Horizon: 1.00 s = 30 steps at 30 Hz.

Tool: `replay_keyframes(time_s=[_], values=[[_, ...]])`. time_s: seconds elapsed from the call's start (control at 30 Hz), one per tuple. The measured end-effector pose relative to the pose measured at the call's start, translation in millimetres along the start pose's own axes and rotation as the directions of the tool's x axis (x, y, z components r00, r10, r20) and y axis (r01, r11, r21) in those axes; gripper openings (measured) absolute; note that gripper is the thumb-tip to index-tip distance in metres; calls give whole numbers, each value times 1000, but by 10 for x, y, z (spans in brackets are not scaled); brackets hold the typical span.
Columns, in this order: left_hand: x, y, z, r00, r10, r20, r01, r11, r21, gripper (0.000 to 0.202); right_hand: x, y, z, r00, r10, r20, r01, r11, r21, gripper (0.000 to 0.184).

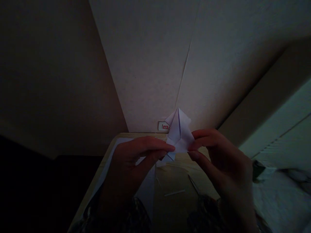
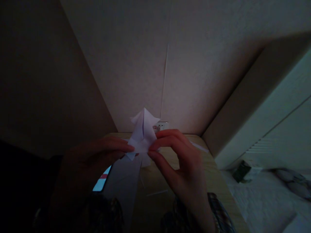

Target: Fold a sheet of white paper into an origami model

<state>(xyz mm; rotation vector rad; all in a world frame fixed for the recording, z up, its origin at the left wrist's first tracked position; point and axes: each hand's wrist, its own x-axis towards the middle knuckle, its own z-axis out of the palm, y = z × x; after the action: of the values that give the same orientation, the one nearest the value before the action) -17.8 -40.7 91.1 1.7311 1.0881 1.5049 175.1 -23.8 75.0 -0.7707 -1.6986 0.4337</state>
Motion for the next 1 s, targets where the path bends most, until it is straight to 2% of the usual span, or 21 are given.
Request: replay_keyframes(time_s=[0.1,0.53,0.7,0.83,1.0], values=[[-3,8,1,1000,-19,-6,19,1000,12,36,9,5,-12,999,-8,42,8,1000,9,11],[1,-1,6,999,-25,-30,24,999,-23,35,-19,-25,-52,997,16,80,-18,999,29,10],[7,0,1,999,-31,-31,30,999,-33,36,3,-35,-50,998,30,50,-31,999,18,12],[13,-1,-11,1000,-18,-5,18,1000,20,38,20,-17,-63,998,9,63,-11,1000,23,13],[-2,-23,-17,1000,0,-22,0,1000,17,35,-1,-9,-83,997,54,48,-56,997,46,14]])
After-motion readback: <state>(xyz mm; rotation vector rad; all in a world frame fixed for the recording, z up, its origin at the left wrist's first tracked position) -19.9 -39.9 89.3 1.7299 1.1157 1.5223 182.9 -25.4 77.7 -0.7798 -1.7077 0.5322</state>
